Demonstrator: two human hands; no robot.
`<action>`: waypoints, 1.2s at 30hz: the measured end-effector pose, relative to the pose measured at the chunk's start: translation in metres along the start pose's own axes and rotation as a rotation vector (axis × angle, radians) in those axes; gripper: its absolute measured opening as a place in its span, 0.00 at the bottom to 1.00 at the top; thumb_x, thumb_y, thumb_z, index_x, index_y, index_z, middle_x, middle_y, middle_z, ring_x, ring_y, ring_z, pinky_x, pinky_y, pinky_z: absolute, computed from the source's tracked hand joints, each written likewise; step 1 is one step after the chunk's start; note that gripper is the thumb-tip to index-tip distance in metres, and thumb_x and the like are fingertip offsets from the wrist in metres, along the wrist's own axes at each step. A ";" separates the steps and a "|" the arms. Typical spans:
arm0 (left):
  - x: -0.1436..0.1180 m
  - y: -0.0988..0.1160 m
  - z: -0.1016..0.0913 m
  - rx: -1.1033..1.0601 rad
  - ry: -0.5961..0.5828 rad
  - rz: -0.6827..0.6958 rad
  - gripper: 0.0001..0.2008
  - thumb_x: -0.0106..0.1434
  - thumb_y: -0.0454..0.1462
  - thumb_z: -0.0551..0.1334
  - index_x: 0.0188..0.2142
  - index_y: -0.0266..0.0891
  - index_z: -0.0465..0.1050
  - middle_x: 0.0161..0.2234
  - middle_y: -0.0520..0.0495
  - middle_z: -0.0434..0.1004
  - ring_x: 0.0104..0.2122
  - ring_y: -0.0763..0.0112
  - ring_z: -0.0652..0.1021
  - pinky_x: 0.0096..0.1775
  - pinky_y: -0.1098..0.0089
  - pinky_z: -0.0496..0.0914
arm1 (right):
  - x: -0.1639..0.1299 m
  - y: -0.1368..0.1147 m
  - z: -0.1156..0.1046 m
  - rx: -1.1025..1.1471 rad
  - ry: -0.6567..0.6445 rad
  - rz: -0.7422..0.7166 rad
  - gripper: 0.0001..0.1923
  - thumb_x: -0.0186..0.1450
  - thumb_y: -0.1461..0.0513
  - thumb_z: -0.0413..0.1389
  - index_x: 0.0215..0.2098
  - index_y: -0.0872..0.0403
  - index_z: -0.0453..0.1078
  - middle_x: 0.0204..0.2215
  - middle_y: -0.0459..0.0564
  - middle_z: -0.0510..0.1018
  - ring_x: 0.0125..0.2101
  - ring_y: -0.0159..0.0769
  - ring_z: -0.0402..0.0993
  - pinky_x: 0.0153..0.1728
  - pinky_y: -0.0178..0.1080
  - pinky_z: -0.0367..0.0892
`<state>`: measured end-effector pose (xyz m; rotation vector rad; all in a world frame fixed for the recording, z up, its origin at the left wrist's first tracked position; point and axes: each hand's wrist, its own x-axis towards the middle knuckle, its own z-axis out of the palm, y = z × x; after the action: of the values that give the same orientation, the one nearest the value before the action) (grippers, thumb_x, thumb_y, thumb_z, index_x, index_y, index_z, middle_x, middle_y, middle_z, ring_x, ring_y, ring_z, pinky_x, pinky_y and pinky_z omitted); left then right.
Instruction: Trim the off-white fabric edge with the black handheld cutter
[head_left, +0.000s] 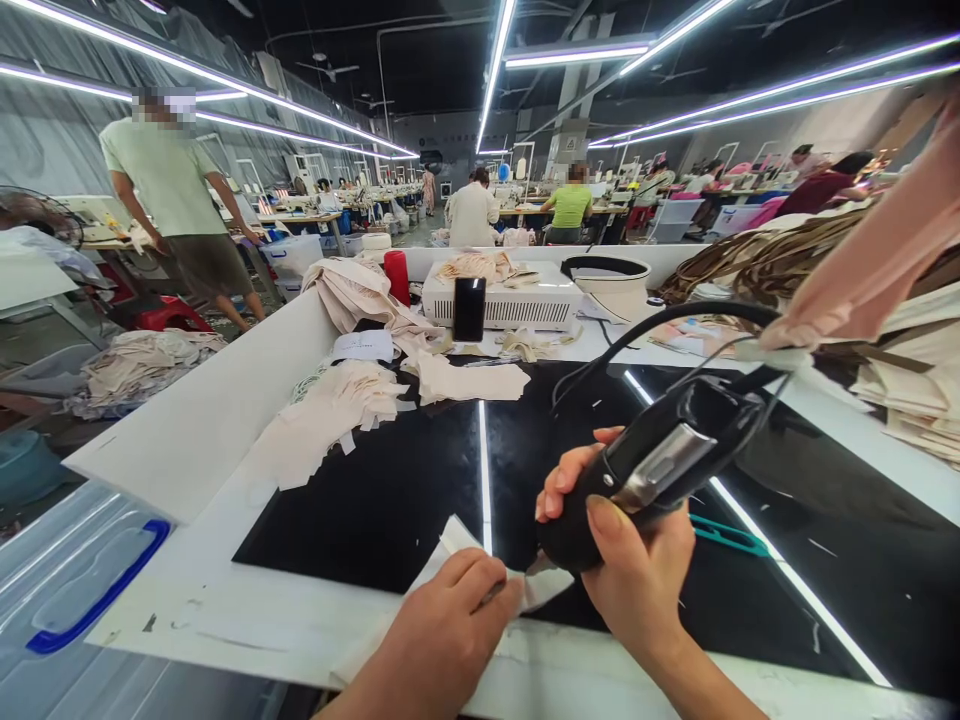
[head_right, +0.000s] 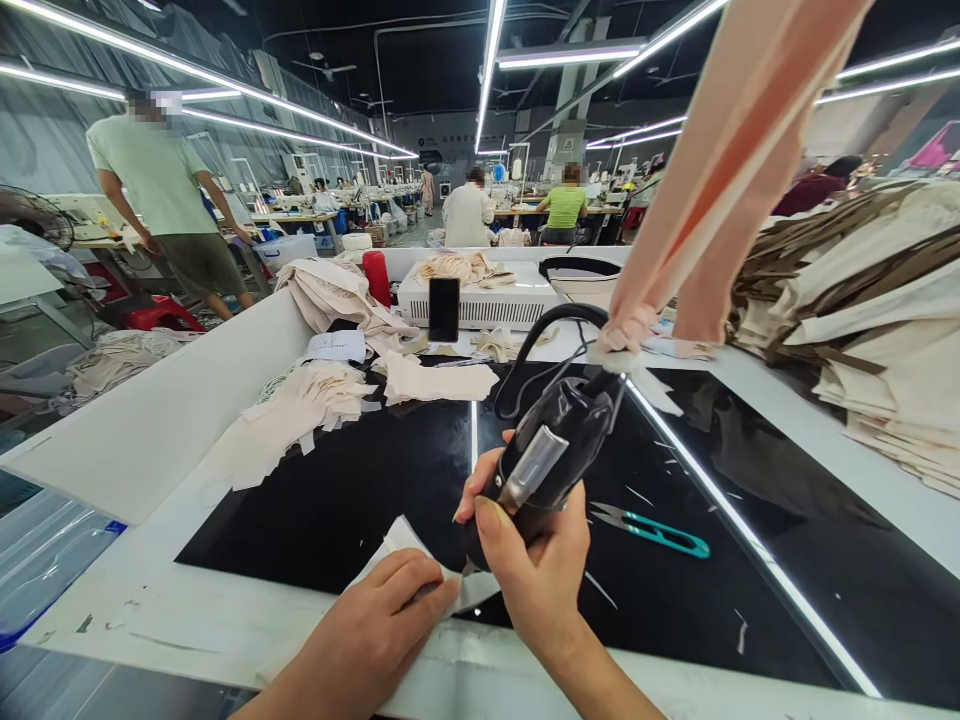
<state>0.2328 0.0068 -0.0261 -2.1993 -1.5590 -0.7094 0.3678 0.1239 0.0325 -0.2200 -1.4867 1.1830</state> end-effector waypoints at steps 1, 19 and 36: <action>0.000 0.000 0.000 -0.002 -0.005 0.001 0.21 0.54 0.33 0.71 0.49 0.43 0.75 0.41 0.52 0.76 0.42 0.79 0.74 0.39 0.78 0.82 | 0.000 0.000 0.000 -0.009 0.002 -0.001 0.24 0.75 0.55 0.51 0.57 0.60 0.44 0.36 0.49 0.61 0.32 0.18 0.68 0.33 0.27 0.71; -0.002 0.001 0.000 0.027 0.032 0.030 0.22 0.53 0.32 0.72 0.48 0.41 0.76 0.40 0.49 0.73 0.42 0.78 0.73 0.39 0.75 0.82 | 0.003 0.003 0.011 0.021 -0.008 0.063 0.25 0.75 0.52 0.51 0.55 0.60 0.44 0.36 0.48 0.62 0.31 0.17 0.68 0.31 0.25 0.71; 0.001 0.001 -0.013 -0.032 0.050 -0.014 0.15 0.58 0.32 0.67 0.45 0.43 0.76 0.36 0.50 0.74 0.36 0.81 0.72 0.35 0.78 0.77 | 0.006 0.005 0.018 0.061 -0.015 0.080 0.26 0.74 0.52 0.52 0.56 0.59 0.44 0.37 0.48 0.62 0.32 0.16 0.67 0.34 0.25 0.72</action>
<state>0.2313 -0.0004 -0.0150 -2.1777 -1.5503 -0.7930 0.3490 0.1206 0.0359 -0.2316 -1.4641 1.2943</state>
